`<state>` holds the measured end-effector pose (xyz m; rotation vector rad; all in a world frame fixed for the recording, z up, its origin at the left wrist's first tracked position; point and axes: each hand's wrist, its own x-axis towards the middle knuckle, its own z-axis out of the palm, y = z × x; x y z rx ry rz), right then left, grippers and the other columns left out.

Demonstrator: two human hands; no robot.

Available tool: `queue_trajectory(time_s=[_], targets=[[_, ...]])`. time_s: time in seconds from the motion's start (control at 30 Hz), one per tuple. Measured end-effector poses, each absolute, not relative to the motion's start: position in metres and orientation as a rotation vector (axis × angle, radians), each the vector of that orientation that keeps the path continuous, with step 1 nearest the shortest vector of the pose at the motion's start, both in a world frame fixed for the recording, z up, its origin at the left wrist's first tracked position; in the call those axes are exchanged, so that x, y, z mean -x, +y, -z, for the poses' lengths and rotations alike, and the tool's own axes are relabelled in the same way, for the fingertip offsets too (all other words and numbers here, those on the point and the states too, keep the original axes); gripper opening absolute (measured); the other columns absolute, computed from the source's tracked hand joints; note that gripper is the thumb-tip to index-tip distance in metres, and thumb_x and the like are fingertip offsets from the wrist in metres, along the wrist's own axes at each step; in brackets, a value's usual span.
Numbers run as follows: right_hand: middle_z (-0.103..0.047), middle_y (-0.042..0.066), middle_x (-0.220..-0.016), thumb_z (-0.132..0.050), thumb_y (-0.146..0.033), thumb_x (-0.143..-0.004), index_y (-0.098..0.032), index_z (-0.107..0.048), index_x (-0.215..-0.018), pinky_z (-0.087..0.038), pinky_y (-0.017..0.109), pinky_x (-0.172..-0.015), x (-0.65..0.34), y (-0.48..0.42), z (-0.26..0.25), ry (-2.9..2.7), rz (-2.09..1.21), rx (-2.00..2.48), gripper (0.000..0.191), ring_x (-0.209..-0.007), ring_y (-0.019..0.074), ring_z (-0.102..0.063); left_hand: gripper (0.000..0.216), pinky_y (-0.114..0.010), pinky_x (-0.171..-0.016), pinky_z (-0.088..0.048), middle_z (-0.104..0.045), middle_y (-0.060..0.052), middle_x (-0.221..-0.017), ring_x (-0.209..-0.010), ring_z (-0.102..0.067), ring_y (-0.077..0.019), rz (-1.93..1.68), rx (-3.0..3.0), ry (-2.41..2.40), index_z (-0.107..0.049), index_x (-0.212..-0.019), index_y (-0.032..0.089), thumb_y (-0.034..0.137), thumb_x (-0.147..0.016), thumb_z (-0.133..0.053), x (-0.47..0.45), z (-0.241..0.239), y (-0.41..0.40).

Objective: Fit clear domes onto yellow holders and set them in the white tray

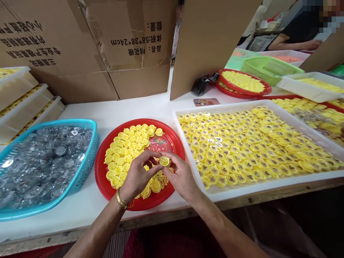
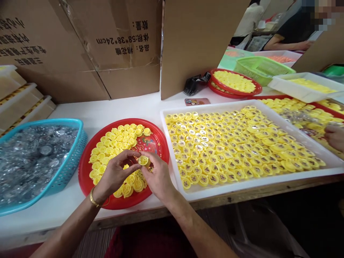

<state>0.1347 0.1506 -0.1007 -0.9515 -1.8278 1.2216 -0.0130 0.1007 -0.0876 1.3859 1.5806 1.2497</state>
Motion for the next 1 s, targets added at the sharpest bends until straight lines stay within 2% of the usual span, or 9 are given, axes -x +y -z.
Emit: queue_trajectory(time_s=[0.1,0.2,0.43,0.57,0.67,0.8,1.0], targets=[[-0.065,0.007,-0.119,-0.055,-0.013,-0.079,-0.021,-0.059,-0.117,-0.05,0.036,-0.093,-0.136,0.15,0.1,-1.836,-1.205,0.954,0.039,-0.107,0.0195,-0.063,0.024,-0.026,-0.067,-0.05,-0.066,-0.003,-0.09,-0.071,-0.058,-0.0115,-1.271,-1.336,1.573,-0.064,-0.098,0.019,0.028,-0.077,-0.071,0.01,0.089,0.1],[-0.063,0.008,-0.122,-0.056,-0.013,-0.079,-0.021,-0.055,-0.122,-0.05,0.036,-0.094,-0.136,0.15,0.102,-1.792,-1.211,0.961,0.043,-0.111,0.0198,-0.061,0.029,-0.027,-0.07,-0.051,-0.066,-0.004,-0.097,-0.075,-0.059,-0.0119,-1.333,-1.333,1.57,-0.064,-0.104,0.021,0.026,-0.077,-0.071,0.008,0.089,0.098],[-0.065,0.007,-0.116,-0.057,-0.017,-0.081,-0.022,-0.059,-0.113,-0.052,0.037,-0.089,-0.136,0.152,0.108,-1.771,-1.226,1.035,0.032,-0.102,0.0207,-0.063,0.034,-0.03,-0.078,-0.051,-0.062,-0.004,-0.101,-0.084,-0.06,-0.0136,-1.446,-1.424,1.588,-0.063,-0.113,0.023,0.024,-0.08,-0.068,0.015,0.088,0.093],[-0.065,0.008,-0.115,-0.055,-0.018,-0.083,-0.021,-0.057,-0.115,-0.053,0.036,-0.086,-0.136,0.152,0.11,-1.752,-1.277,1.021,0.032,-0.099,0.0196,-0.065,0.033,-0.032,-0.078,-0.052,-0.063,-0.005,-0.105,-0.085,-0.061,-0.0142,-1.423,-1.52,1.65,-0.063,-0.114,0.024,0.023,-0.081,-0.067,0.016,0.09,0.093],[-0.064,0.009,-0.118,-0.054,-0.017,-0.082,-0.022,-0.056,-0.117,-0.053,0.035,-0.085,-0.136,0.152,0.11,-1.778,-1.256,1.019,0.035,-0.104,0.0205,-0.063,0.031,-0.031,-0.077,-0.053,-0.064,-0.005,-0.102,-0.084,-0.062,-0.0143,-1.396,-1.604,1.694,-0.064,-0.112,0.023,0.023,-0.081,-0.067,0.015,0.089,0.095],[-0.063,0.008,-0.121,-0.055,-0.015,-0.081,-0.022,-0.058,-0.116,-0.05,0.036,-0.092,-0.136,0.154,0.109,-1.806,-1.209,0.981,0.035,-0.111,0.02,-0.06,0.028,-0.03,-0.075,-0.052,-0.065,-0.004,-0.096,-0.08,-0.061,-0.0137,-1.26,-1.768,1.707,-0.065,-0.109,0.021,0.024,-0.081,-0.067,0.015,0.084,0.099],[-0.067,0.008,-0.116,-0.056,-0.015,-0.081,-0.02,-0.059,-0.114,-0.05,0.037,-0.092,-0.135,0.154,0.112,-1.827,-1.154,1.016,0.033,-0.106,0.0201,-0.063,0.031,-0.031,-0.074,-0.051,-0.064,-0.006,-0.096,-0.081,-0.061,-0.0156,-1.121,-1.88,1.719,-0.065,-0.113,0.022,0.022,-0.082,-0.065,0.012,0.081,0.105]])
